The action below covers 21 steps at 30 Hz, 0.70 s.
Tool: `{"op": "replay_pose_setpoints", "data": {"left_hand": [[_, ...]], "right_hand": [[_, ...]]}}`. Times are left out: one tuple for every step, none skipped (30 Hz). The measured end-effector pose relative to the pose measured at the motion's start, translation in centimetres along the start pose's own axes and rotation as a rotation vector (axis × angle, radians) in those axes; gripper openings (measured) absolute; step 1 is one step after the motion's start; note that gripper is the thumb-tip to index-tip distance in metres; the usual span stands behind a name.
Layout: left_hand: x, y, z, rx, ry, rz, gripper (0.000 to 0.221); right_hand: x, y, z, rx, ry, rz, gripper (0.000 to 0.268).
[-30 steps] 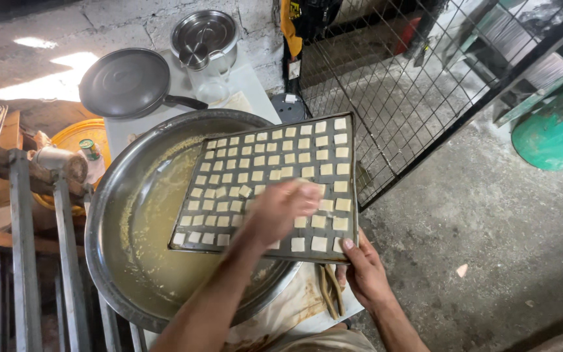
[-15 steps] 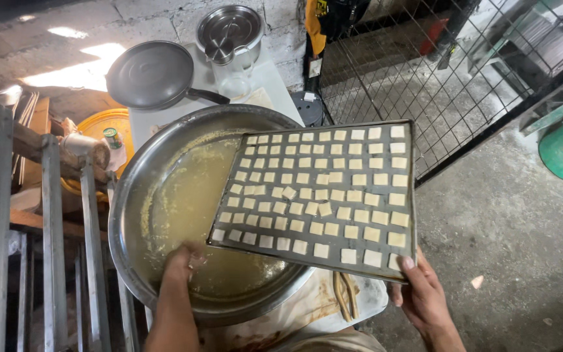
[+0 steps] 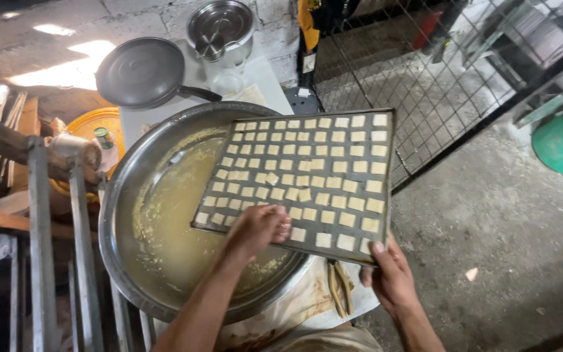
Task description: The person picks up small dough squares from a large pile and arranges them onto a metal baking tray, then carries the tray to a large bowl of liquid and places individual squares into it.
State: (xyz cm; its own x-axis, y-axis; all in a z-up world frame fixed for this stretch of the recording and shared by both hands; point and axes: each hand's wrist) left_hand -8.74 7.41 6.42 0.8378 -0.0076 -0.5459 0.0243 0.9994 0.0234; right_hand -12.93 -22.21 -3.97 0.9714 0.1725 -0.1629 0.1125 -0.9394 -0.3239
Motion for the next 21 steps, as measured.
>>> {"op": "replay_pose_setpoints", "data": {"left_hand": [[-1.1,-2.1,1.7,0.142,0.039,-0.009,0.043],[-2.3,-4.1,3.4,0.284,0.078,-0.014,0.048],[-1.8,-5.3,2.9,0.286,0.076,-0.02,0.048],[-1.4,-6.4,2.3,0.231,-0.017,-0.095,0.047],[-1.0,-7.5,1.8,0.176,-0.111,-0.171,0.046],[-1.4,-7.7,2.5,0.177,-0.11,-0.172,0.046],[-1.9,-8.0,3.2,0.137,-0.1,-0.182,0.05],[-2.4,-8.3,3.9,0.097,-0.091,-0.192,0.06],[-3.2,-7.2,4.9,0.097,-0.091,-0.192,0.06],[-4.0,-6.1,6.0,0.198,-0.096,-0.072,0.054],[-4.9,-4.9,7.1,0.298,-0.1,0.048,0.051],[-5.0,-2.8,6.6,0.298,-0.099,0.052,0.051],[-5.1,-0.7,6.1,0.219,-0.09,0.25,0.055],[-5.3,1.5,5.5,0.136,-0.082,0.453,0.06],[-2.1,5.5,2.6,0.133,-0.082,0.463,0.06],[0.1,9.6,-1.2,0.2,-0.13,0.65,0.044],[1.4,13.5,-5.5,0.269,-0.181,0.834,0.029],[1.9,15.4,-7.7,0.263,-0.175,0.847,0.029],[2.3,17.3,-9.9,0.23,-0.03,0.887,0.025],[2.6,19.3,-12.1,0.195,0.114,0.926,0.029],[3.3,19.8,-13.8,0.188,0.12,0.939,0.029]], "right_hand": [[0.3,-0.5,0.0,0.047,-0.014,-0.032,0.061],[0.6,-1.0,0.0,0.096,-0.029,-0.067,0.059],[0.9,-1.4,0.0,0.096,-0.027,-0.062,0.059],[1.3,-1.9,0.0,0.117,-0.016,-0.091,0.055],[1.7,-2.4,0.0,0.138,-0.006,-0.121,0.05],[2.0,-2.8,0.3,0.139,-0.005,-0.119,0.05],[2.3,-3.3,0.5,0.156,0.025,-0.108,0.051],[2.7,-3.7,0.7,0.172,0.056,-0.098,0.051],[2.6,-3.9,0.4,0.172,0.057,-0.098,0.051],[2.6,-4.1,0.0,0.144,0.049,-0.093,0.051],[2.6,-4.5,-0.3,0.117,0.041,-0.089,0.051],[2.4,-4.2,-0.8,0.118,0.04,-0.092,0.051],[2.1,-4.1,-1.3,0.109,0.016,-0.095,0.061],[2.0,-4.0,-1.8,0.101,-0.008,-0.105,0.07],[1.8,-3.0,-1.3,0.102,-0.01,-0.115,0.07],[1.5,-1.9,-0.8,0.084,-0.036,-0.08,0.062],[1.2,-0.8,-0.2,0.065,-0.062,-0.046,0.055],[0.8,-0.2,0.0,0.063,-0.068,-0.059,0.055],[0.4,0.5,0.2,0.041,-0.026,-0.022,0.048],[0.1,1.1,0.4,0.021,0.016,0.014,0.042],[-0.4,1.4,0.0,0.02,0.011,0.0,0.042]]}}
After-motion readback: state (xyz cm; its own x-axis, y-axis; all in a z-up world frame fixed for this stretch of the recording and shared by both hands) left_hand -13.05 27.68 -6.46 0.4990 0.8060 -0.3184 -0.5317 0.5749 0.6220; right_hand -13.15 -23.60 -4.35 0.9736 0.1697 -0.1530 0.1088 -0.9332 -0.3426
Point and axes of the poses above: each hand's wrist, its own x-axis towards the middle knuckle, its own y-axis out of the back of the hand, z = x × y, and after that the axes turned 14 degrees about -x, right-handed
